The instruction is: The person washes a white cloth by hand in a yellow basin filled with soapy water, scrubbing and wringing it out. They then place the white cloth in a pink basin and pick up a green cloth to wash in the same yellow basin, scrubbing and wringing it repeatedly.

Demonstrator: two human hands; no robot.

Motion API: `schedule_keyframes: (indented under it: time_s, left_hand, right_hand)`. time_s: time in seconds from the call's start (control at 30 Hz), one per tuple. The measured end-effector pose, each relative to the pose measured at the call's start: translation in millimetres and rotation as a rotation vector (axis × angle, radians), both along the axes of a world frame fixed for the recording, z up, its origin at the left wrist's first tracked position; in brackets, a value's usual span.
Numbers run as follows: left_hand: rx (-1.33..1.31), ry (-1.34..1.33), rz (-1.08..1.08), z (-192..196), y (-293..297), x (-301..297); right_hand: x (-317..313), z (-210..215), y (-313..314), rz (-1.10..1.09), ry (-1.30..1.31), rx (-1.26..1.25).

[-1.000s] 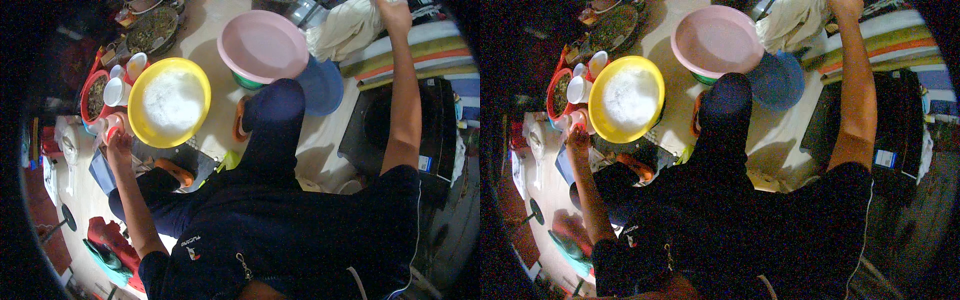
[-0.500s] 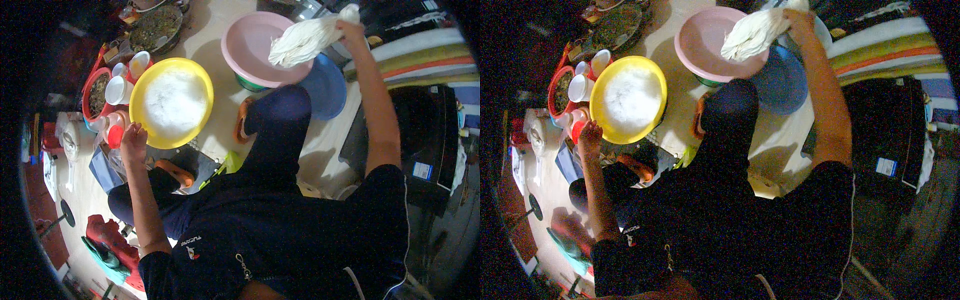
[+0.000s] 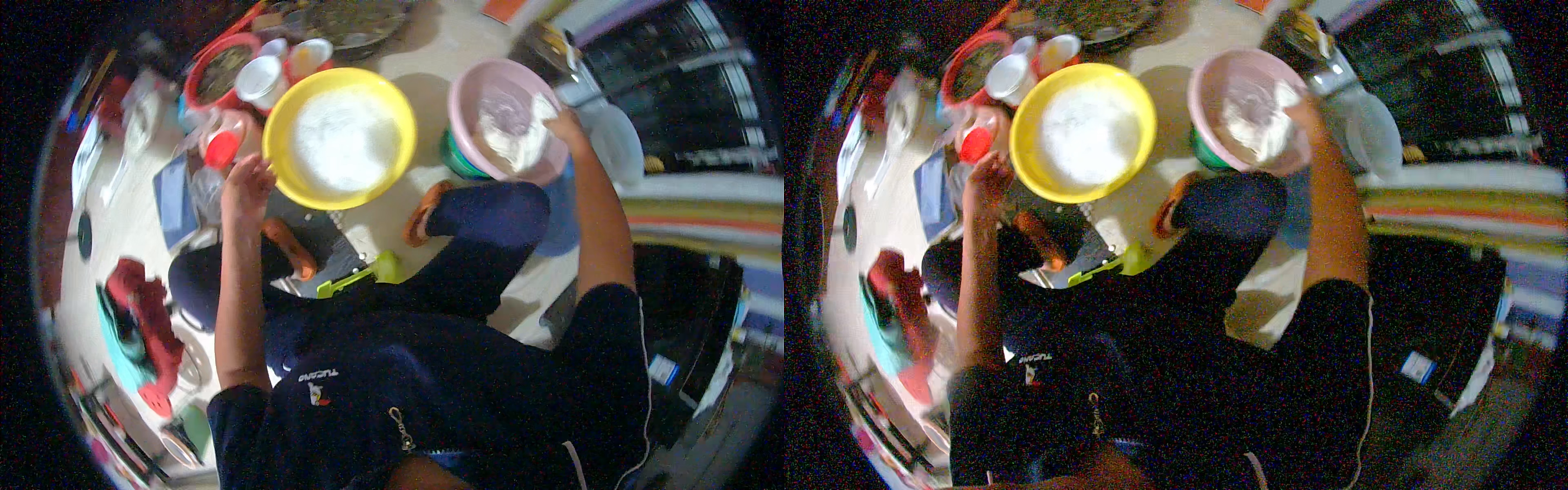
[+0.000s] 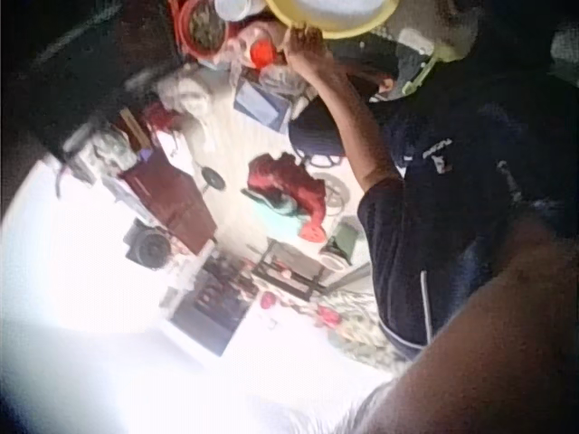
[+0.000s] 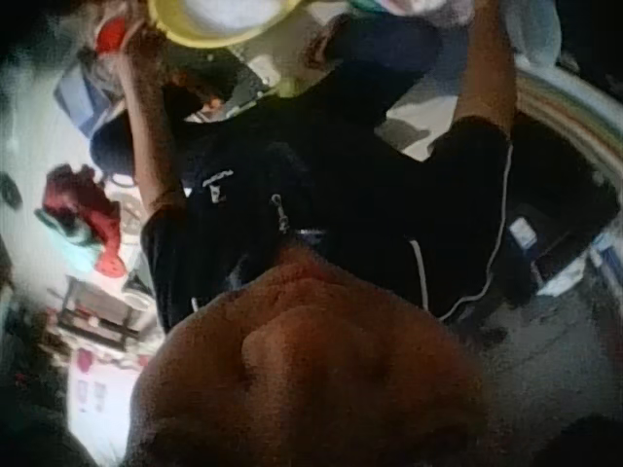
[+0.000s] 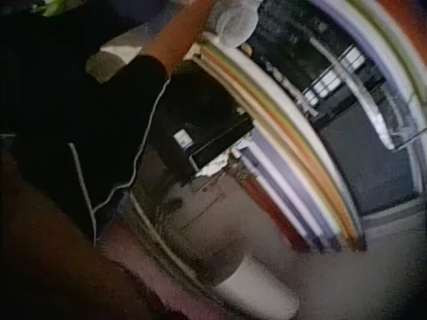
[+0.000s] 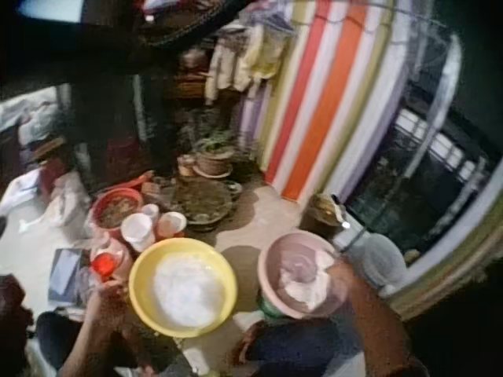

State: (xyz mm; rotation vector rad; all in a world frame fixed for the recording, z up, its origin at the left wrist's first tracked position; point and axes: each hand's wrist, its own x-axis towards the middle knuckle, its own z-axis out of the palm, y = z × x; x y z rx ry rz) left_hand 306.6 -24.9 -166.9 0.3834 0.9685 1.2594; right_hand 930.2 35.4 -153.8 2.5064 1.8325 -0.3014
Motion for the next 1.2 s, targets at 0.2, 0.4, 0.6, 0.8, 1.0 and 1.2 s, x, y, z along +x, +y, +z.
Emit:
schedule_keyframes:
  time_s: [0.2,0.4,0.6,0.8,1.0,1.2]
  left_hand:
    - [0.241,0.028,0.161,84.8,-0.2,-33.0]
    - [0.428,0.693,0.767,145.9,-82.3,-181.5]
    - [-0.11,2.218,0.894,128.0,-218.5,-332.1]
    - [-0.732,1.872,0.569,50.9,-251.9,-391.8]
    - [-0.856,1.66,0.867,70.8,-265.0,-423.4]
    - [0.451,0.838,0.815,221.7,-194.2,-390.1]
  right_hand:
    - [42.0,-57.6,3.6,0.335,-0.08,-0.24]
    - [-41.3,-50.0,23.2,0.378,0.402,-0.206]
    - [-191.0,21.7,26.9,0.546,0.337,-0.16]
    - [-248.5,16.8,52.7,0.621,0.41,-0.268]
    - [-313.9,41.2,18.2,0.605,0.568,-0.319]
    - [-376.2,95.7,-11.9,0.634,0.934,-0.227]
